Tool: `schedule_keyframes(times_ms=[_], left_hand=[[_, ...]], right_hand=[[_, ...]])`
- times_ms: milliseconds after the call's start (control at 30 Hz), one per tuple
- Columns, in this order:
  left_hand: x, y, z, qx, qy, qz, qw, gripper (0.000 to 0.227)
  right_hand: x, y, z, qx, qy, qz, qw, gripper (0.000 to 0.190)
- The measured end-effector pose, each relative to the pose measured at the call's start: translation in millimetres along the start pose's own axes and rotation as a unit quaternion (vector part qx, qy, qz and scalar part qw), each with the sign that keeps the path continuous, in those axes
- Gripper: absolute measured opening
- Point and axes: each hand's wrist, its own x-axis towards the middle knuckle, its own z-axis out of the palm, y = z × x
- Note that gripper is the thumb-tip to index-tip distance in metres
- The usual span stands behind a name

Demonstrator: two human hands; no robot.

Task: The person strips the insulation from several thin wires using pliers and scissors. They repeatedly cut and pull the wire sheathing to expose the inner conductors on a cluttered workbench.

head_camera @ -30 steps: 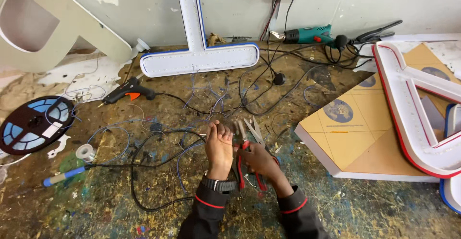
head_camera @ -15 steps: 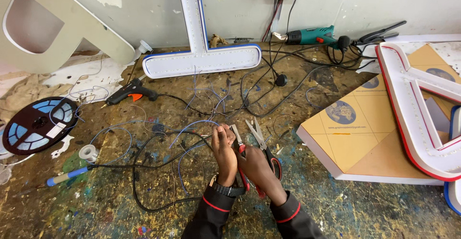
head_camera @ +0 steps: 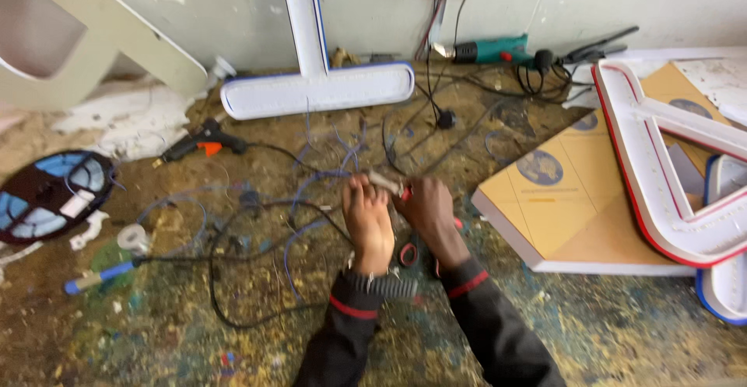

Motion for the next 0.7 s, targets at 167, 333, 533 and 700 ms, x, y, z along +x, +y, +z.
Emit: schedule_keyframes(times_ms=[167, 333, 533, 700], left_hand=[[-28.9, 27.7, 12.5, -0.008, 0.010, -0.043, 0.999, 0.017], [18.4, 31.2, -70.4, -0.144, -0.045, -0.097, 0.984, 0.016], [39.3, 26.7, -44.6, -0.034, -0.047, -0.087, 0.995, 0.023], [26.9, 11.9, -50.6, 0.116, -0.108, -0.111, 0.981, 0.020]], right_hand=[[99.0, 72.5, 51.1, 0.076, 0.044, 0.095, 0.992, 0.035], [114.2, 120.8, 14.4, 0.062, 0.084, 0.109, 0.988, 0.047], [4.1, 75.2, -3.1, 0.512, -0.061, 0.124, 0.848, 0.008], [-11.0, 66.5, -4.3, 0.729, -0.206, 0.197, 0.622, 0.028]])
